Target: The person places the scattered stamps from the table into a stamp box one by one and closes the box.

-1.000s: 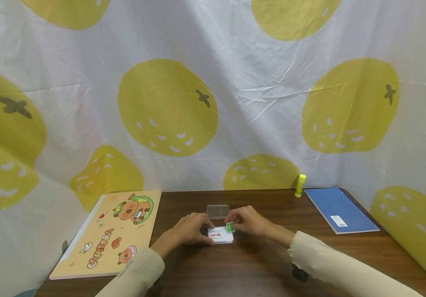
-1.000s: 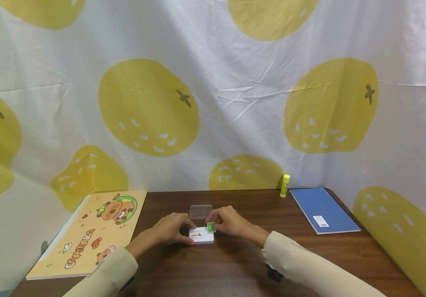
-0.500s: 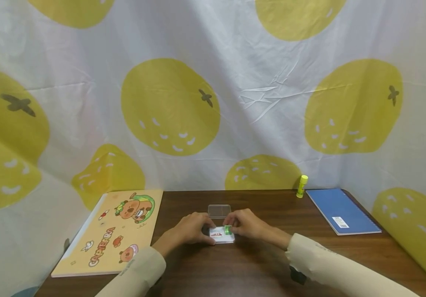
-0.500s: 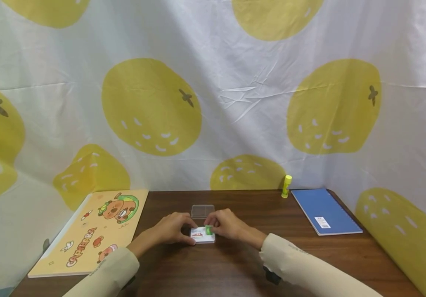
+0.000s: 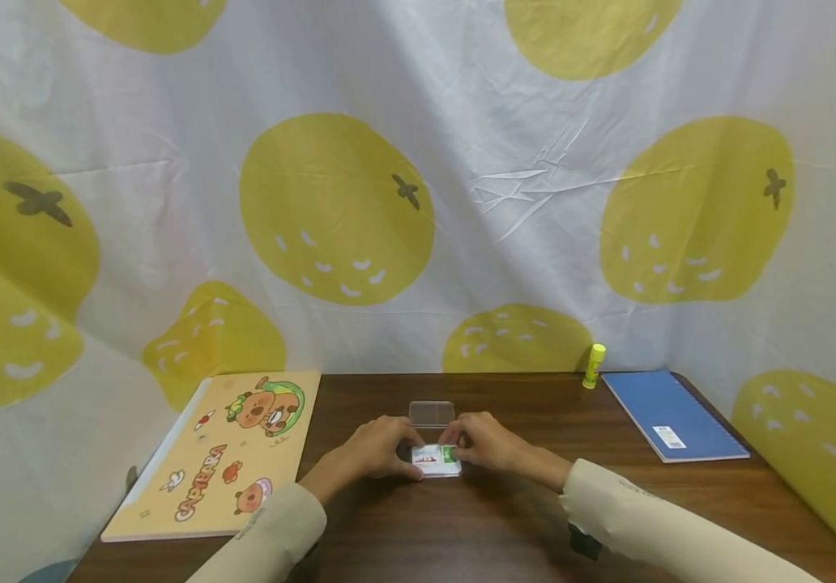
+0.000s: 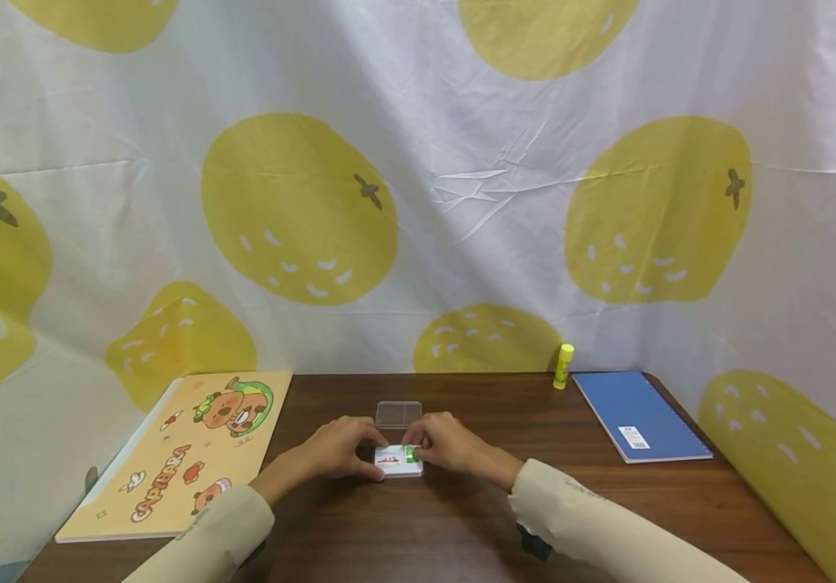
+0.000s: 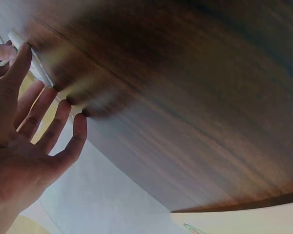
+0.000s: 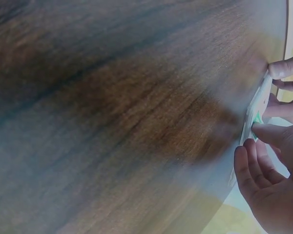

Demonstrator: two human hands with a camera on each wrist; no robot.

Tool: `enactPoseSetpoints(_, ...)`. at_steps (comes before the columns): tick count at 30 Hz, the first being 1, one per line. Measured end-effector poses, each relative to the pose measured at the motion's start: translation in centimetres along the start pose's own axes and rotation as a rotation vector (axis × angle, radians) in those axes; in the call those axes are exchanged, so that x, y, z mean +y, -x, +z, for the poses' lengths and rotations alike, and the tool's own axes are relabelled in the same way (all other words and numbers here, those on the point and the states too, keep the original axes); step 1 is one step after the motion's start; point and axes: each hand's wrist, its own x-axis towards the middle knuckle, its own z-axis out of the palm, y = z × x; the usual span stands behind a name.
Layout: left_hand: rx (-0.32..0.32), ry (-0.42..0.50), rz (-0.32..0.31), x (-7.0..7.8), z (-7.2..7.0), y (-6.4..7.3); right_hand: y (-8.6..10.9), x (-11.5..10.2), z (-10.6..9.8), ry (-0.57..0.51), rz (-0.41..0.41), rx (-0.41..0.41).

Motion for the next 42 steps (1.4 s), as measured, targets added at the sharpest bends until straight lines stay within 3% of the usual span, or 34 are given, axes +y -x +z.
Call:
enactPoseSetpoints(16, -0.002, -0.002, -0.009, 0.0, 0.1, -0.01, 0.6, -0.33, 0.02, 0.019, 0.044, 0.013)
enactPoseSetpoints(42, -0.016, 0.017, -0.006, -0.15, -0.02, -0.1, 0.55, -0.35, 0.14, 0.065, -0.001, 0.021)
